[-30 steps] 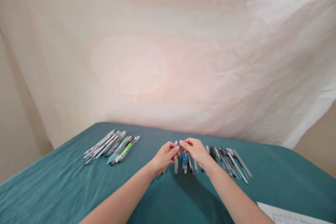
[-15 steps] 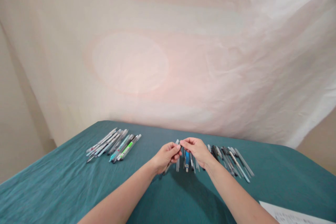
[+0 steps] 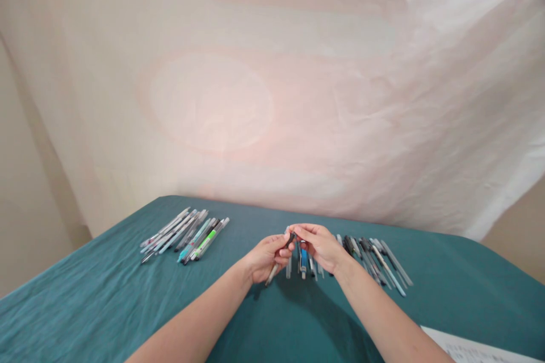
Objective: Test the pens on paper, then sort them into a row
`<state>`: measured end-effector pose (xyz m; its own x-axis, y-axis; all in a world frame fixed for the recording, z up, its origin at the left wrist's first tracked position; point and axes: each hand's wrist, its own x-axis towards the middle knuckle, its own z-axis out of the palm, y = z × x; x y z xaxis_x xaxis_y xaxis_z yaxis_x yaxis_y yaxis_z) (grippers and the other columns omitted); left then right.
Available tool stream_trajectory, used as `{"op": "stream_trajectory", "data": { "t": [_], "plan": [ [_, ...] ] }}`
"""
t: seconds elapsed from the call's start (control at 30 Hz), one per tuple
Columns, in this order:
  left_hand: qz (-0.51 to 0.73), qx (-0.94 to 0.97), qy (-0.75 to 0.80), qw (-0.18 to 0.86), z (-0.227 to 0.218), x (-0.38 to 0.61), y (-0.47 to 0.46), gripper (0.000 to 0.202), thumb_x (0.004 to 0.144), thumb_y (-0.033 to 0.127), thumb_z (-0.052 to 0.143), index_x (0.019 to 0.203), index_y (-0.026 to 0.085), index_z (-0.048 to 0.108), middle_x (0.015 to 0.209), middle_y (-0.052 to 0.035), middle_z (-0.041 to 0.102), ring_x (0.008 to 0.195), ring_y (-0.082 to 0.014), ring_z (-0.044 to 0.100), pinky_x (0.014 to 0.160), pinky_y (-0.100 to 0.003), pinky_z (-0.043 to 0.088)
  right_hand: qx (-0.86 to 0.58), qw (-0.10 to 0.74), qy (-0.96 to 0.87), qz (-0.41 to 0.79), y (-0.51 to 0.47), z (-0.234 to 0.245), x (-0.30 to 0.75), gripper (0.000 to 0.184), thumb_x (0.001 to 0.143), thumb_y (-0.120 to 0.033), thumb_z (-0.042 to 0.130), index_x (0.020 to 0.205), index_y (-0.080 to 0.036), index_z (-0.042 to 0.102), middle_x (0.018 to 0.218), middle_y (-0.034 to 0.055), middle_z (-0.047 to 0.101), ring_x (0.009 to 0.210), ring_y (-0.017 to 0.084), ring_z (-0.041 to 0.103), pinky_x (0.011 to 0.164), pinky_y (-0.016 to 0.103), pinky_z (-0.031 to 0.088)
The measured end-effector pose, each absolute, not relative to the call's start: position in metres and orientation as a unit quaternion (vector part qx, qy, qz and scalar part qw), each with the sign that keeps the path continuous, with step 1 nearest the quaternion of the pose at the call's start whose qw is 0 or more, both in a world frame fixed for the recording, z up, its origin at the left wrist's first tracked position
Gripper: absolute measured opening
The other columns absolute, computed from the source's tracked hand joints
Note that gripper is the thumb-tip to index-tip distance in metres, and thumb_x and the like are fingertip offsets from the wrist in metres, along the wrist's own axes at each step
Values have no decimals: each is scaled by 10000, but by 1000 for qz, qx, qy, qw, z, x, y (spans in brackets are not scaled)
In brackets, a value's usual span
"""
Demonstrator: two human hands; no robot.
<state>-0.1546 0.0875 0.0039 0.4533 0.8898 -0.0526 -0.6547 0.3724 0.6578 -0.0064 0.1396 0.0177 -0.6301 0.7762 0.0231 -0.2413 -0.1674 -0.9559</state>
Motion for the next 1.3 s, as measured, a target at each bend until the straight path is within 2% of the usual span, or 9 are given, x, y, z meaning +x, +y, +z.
{"op": "stream_trajectory", "data": {
  "t": [0.17, 0.3, 0.47, 0.63, 0.83, 0.97, 1.1, 1.3],
  "plan": [
    [504, 265, 205, 796, 3, -157, 90, 124, 788, 207, 557, 829, 91, 550, 709, -17, 490, 484, 7, 392, 396, -69, 296, -232, 385, -486, 749, 134, 20, -10, 315, 683, -391, 650, 911, -176, 628, 893, 46, 636, 662, 111, 578, 607, 234, 441],
    [510, 282, 229, 780, 1, -156, 89, 129, 761, 213, 594, 769, 94, 546, 712, -16, 499, 498, 6, 420, 404, -68, 311, -276, 394, -494, 725, 130, 20, -14, 320, 680, -458, 630, 778, -153, 625, 700, 15, 611, 606, 102, 559, 576, 219, 439],
    [499, 305, 246, 773, -1, -153, 88, 157, 748, 232, 609, 719, 95, 538, 671, -3, 495, 479, 5, 423, 406, -76, 321, -293, 399, -515, 699, 132, 16, -14, 262, 623, -364, 708, 698, -128, 621, 630, 4, 601, 542, 83, 526, 563, 217, 423],
    [493, 277, 235, 791, 1, -153, 86, 149, 765, 223, 589, 758, 78, 555, 673, -9, 507, 482, 1, 442, 431, -86, 369, -268, 380, -501, 730, 135, 16, -10, 245, 614, -310, 719, 765, -128, 655, 700, 24, 629, 568, 88, 540, 579, 224, 426],
    [496, 251, 238, 796, 3, -156, 88, 136, 776, 213, 575, 807, 82, 559, 708, -21, 532, 499, -6, 478, 476, -97, 426, -231, 384, -482, 753, 133, 19, -11, 319, 658, -364, 672, 905, -163, 650, 823, 43, 646, 654, 109, 568, 671, 257, 441],
    [501, 259, 245, 789, 1, -157, 88, 144, 769, 221, 586, 812, 85, 562, 716, -20, 533, 504, -7, 490, 495, -103, 445, -248, 404, -484, 736, 129, 18, -16, 277, 680, -397, 650, 813, -154, 643, 792, 33, 638, 621, 96, 550, 629, 234, 439],
    [499, 271, 255, 783, -1, -157, 88, 144, 762, 223, 595, 773, 83, 561, 687, -12, 523, 491, -5, 488, 494, -100, 445, -291, 415, -504, 699, 129, 14, -18, 285, 612, -405, 700, 685, -141, 623, 677, 11, 621, 562, 91, 528, 601, 235, 435],
    [488, 247, 266, 793, -2, -159, 89, 157, 762, 232, 594, 789, 81, 560, 665, -8, 534, 488, -13, 504, 496, -105, 461, -287, 404, -526, 691, 133, 13, -15, 294, 613, -387, 701, 780, -148, 659, 742, 19, 640, 594, 89, 546, 612, 225, 420]
  ]
}}
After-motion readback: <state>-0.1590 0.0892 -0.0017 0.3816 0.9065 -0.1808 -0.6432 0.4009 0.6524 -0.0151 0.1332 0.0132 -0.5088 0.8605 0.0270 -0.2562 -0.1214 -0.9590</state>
